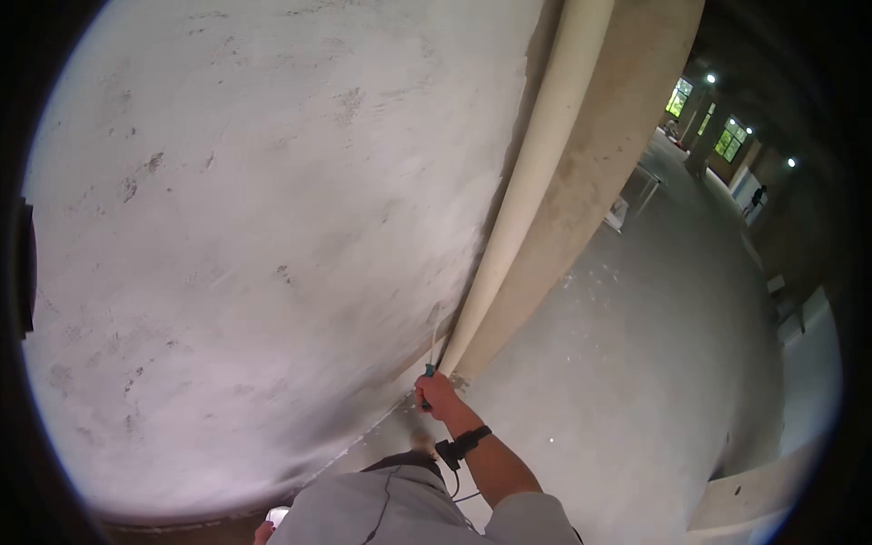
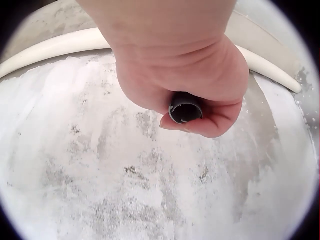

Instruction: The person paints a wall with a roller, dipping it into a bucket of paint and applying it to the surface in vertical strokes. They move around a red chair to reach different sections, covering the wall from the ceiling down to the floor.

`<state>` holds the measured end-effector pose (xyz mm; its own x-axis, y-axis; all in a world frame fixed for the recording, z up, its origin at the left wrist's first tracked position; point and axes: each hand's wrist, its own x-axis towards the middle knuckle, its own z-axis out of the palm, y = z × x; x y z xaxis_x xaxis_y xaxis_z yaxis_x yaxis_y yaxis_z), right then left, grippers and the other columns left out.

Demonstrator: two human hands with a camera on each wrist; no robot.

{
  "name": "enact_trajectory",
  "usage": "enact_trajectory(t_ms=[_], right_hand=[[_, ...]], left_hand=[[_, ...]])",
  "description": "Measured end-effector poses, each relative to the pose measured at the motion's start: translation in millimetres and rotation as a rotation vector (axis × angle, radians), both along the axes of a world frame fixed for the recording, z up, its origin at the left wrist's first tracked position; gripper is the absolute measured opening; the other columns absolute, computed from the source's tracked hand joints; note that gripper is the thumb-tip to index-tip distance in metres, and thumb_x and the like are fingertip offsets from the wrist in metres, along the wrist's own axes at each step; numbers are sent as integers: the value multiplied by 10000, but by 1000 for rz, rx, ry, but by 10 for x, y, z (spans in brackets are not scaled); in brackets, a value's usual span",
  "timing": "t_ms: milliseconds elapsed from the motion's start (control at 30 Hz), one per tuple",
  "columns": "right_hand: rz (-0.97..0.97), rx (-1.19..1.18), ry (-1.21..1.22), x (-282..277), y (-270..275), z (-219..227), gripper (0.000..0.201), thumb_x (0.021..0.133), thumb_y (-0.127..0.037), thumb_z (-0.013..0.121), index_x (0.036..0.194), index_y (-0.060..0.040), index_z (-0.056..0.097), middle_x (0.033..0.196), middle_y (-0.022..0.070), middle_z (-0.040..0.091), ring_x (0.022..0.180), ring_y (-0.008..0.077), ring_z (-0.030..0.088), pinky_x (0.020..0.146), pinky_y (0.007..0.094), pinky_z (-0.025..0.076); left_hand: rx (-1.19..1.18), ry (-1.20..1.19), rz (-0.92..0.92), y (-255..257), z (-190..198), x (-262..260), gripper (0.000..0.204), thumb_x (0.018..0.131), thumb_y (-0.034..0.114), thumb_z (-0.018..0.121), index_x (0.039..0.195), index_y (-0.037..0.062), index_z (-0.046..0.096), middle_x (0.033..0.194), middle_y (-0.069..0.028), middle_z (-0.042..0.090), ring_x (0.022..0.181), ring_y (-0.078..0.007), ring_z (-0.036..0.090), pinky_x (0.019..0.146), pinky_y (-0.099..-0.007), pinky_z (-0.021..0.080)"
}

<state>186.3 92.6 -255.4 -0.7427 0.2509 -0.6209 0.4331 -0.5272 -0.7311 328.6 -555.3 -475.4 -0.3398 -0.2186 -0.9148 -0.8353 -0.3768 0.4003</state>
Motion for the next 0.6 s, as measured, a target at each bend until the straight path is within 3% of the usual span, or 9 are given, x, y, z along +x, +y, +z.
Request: enact_trajectory(t_ms=[67,233,267,333,533,567,600], right_hand=[[31,22,15,120,-150,-68,135,802,-91,556,693,-101,477,573,36,451,445,170,449,408,335,387],[109,51,14,502,-705,16,100,804,-91,565,729,-106,500,585,21,458,442,147,450,417,332,396],[104,48,8,579,-838,23,100,804,-91,565,729,-106,500,585,21,458,442,147,450,417,332,396],[190,217,32,732,-1086,68,60,801,-88,566,762,-94,520,606,28,483,467,149,478,446,322,416],[386,172,33,1069,-1421,193,107,775,-109,600,855,-48,564,672,40,544,519,137,513,480,295,417],[387,171,33,1088,-1399,201,107,775,-109,600,855,-48,564,672,40,544,519,137,513,480,295,417],[384,219,40,1120,-1361,214,132,777,-110,606,883,-42,565,678,41,550,517,131,513,467,292,411]], left_hand=[[3,4,-38,-109,-221,88,189,956,228,514,1080,88,548,788,-41,517,666,-216,505,669,-410,503],[-625,812,-612,-401,-498,494,108,921,198,549,960,98,560,736,-29,508,644,-201,497,598,-390,476],[-624,808,-620,-498,-488,533,108,921,198,549,960,98,560,736,-29,508,644,-201,497,598,-390,476],[-627,691,-845,-693,-451,517,156,912,220,544,995,89,565,782,-48,524,676,-214,517,608,-396,477],[-601,292,-1487,-1158,-113,-83,314,884,285,527,1099,62,581,921,-106,572,772,-251,575,637,-413,481],[-602,290,-1486,-815,205,-32,314,884,285,527,1099,62,581,921,-106,572,772,-251,575,637,-413,481],[-449,74,-973,-528,616,-62,283,899,263,524,1046,37,606,864,-97,583,738,-231,580,624,-391,488]])
